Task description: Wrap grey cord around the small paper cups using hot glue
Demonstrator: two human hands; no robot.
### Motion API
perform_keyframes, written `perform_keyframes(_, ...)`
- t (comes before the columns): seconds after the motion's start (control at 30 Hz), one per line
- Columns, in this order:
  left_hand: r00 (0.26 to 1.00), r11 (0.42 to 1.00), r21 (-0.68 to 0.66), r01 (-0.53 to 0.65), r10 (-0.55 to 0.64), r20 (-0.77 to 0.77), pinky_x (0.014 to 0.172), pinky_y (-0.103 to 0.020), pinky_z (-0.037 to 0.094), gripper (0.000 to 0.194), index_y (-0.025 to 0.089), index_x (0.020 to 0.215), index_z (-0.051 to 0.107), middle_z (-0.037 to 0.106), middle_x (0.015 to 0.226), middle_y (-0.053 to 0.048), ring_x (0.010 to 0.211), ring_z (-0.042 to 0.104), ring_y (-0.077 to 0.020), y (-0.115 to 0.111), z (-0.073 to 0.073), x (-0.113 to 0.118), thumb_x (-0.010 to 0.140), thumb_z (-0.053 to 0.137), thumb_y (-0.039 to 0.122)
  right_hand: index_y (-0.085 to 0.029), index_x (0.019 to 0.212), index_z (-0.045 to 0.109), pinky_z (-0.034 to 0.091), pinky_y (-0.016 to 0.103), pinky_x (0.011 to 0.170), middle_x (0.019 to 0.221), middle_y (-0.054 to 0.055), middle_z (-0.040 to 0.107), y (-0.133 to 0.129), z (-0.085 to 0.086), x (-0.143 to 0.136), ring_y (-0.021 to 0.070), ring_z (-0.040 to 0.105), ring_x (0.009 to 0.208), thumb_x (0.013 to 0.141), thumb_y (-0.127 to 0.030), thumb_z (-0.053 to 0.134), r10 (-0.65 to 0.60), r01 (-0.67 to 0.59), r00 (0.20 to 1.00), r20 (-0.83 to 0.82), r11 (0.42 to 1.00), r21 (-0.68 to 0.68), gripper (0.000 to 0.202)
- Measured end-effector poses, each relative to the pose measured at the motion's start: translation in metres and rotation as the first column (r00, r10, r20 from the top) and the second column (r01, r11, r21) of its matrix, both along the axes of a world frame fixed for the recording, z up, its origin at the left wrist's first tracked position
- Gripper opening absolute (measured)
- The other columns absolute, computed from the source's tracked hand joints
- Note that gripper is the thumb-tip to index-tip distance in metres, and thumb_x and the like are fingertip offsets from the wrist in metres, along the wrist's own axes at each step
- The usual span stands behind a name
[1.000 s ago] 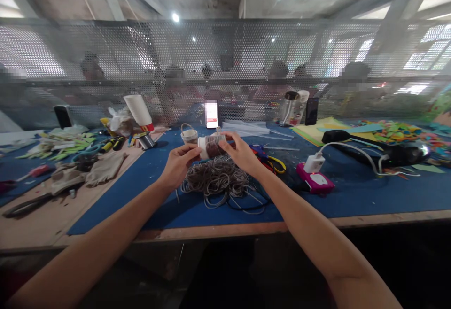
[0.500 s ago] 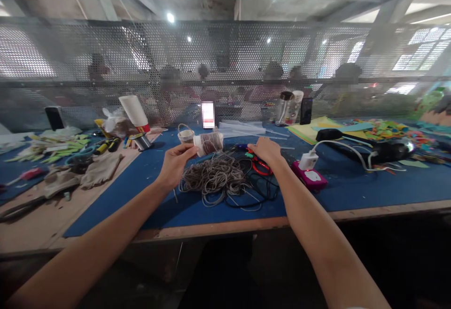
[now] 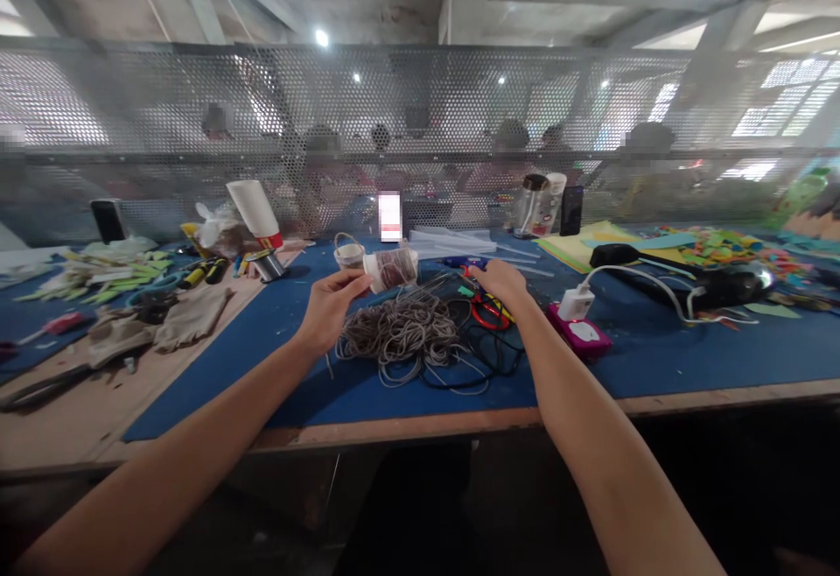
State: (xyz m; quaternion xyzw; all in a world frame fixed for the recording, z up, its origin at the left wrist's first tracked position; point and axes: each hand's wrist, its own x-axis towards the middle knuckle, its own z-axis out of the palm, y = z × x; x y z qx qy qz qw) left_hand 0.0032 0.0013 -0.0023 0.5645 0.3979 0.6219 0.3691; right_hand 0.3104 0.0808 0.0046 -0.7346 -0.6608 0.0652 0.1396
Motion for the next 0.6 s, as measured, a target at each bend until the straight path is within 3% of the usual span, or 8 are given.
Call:
perform_keyframes(0.07, 1.0, 1.0, -0.002, 0.003, -0.003, 0.02, 0.072, -0.027, 0.046, 0.022, 0.017, 0.083, 0.077, 0.068, 0.075, -0.002, 0.07, 0.057, -0.0129, 0.002, -0.001, 0.0, 0.073, 0.078, 0.036, -0.016, 0.087, 0.067, 0.049, 0.032, 0.075, 0.094, 0.016, 0.075, -0.004, 0.005, -0.008, 0.027, 0.071, 0.091, 0.094, -0.057, 0.041, 0.051, -0.039, 0.992, -0.118, 0.994, 0.099, 0.049)
perform_keyframes(0.1, 1.0, 1.0, -0.003, 0.002, -0.002, 0.029, 0.072, -0.027, 0.046, 0.023, 0.017, 0.083, 0.077, 0.069, 0.076, -0.002, 0.071, 0.057, -0.0131, 0.002, -0.002, 0.0, 0.073, 0.079, 0.037, -0.016, 0.084, 0.065, 0.05, 0.03, 0.071, 0.089, 0.015, 0.075, -0.007, 0.008, -0.013, 0.0237, 0.072, 0.081, 0.093, -0.055, 0.045, 0.125, -0.08, 0.957, -0.261, 0.981, 0.178, 0.045)
perform_keyframes(0.2, 0.999, 1.0, 0.004, -0.009, 0.009, 0.04, 0.073, -0.027, 0.045, 0.024, 0.016, 0.085, 0.078, 0.069, 0.077, -0.003, 0.072, 0.057, -0.0134, 0.004, -0.003, -0.001, 0.073, 0.079, 0.037, -0.017, 0.092, 0.057, 0.049, 0.027, 0.057, 0.085, 0.01, 0.074, -0.018, 0.013, -0.033, 0.0161, 0.067, 0.059, 0.09, -0.054, 0.054, 0.39, -0.138, 0.622, -0.679, 0.908, 0.395, 0.037)
perform_keyframes(0.23, 0.999, 1.0, 0.008, -0.015, 0.015, 0.037, 0.073, -0.027, 0.045, 0.024, 0.016, 0.085, 0.078, 0.069, 0.077, -0.003, 0.072, 0.057, -0.0133, 0.004, -0.003, -0.001, 0.074, 0.078, 0.037, -0.018, 0.096, 0.054, 0.049, 0.026, 0.056, 0.083, 0.008, 0.074, -0.023, 0.015, -0.04, 0.015, 0.066, 0.057, 0.087, -0.054, 0.059, 0.445, -0.121, 0.528, -0.724, 0.883, 0.454, 0.038)
perform_keyframes(0.3, 0.999, 0.999, 0.016, -0.031, 0.03, 0.031, 0.071, -0.026, 0.044, 0.023, 0.016, 0.083, 0.078, 0.069, 0.076, -0.002, 0.071, 0.056, -0.0131, 0.004, -0.002, -0.001, 0.074, 0.078, 0.037, -0.019, 0.098, 0.051, 0.049, 0.026, 0.056, 0.075, 0.002, 0.07, -0.033, 0.019, -0.052, 0.013, 0.062, 0.053, 0.083, -0.052, 0.066, 0.521, -0.093, 0.439, -0.732, 0.837, 0.539, 0.039)
perform_keyframes(0.4, 0.998, 0.998, 0.013, -0.06, 0.06, 0.032, 0.07, -0.026, 0.044, 0.022, 0.016, 0.08, 0.078, 0.068, 0.073, -0.002, 0.07, 0.056, -0.0132, 0.004, 0.0, -0.002, 0.073, 0.078, 0.037, -0.019, 0.09, 0.058, 0.046, 0.025, 0.057, 0.064, -0.002, 0.062, -0.048, 0.023, -0.065, 0.0117, 0.056, 0.056, 0.083, -0.048, 0.066, 0.567, -0.126, 0.504, -0.652, 0.795, 0.594, 0.031)
perform_keyframes(0.47, 0.996, 0.997, -0.002, -0.077, 0.077, 0.037, 0.07, -0.026, 0.044, 0.024, 0.015, 0.081, 0.078, 0.068, 0.073, -0.002, 0.07, 0.056, -0.0136, 0.004, -0.001, -0.002, 0.072, 0.079, 0.037, -0.018, 0.09, 0.064, 0.043, 0.026, 0.058, 0.061, -0.002, 0.06, -0.056, 0.025, -0.07, 0.0121, 0.054, 0.057, 0.084, -0.047, 0.065, 0.551, -0.158, 0.575, -0.605, 0.8, 0.579, 0.03)
perform_keyframes(0.6, 0.996, 0.996, -0.005, -0.088, 0.088, 0.018, 0.069, -0.026, 0.044, 0.028, 0.015, 0.085, 0.078, 0.069, 0.074, -0.003, 0.07, 0.057, -0.0139, 0.008, -0.005, -0.005, 0.073, 0.079, 0.04, -0.016, 0.098, 0.072, 0.046, 0.03, 0.066, 0.076, 0.003, 0.07, -0.066, 0.021, -0.081, 0.017, 0.061, 0.069, 0.083, -0.048, 0.066, 0.538, -0.185, 0.635, -0.554, 0.803, 0.567, 0.036)
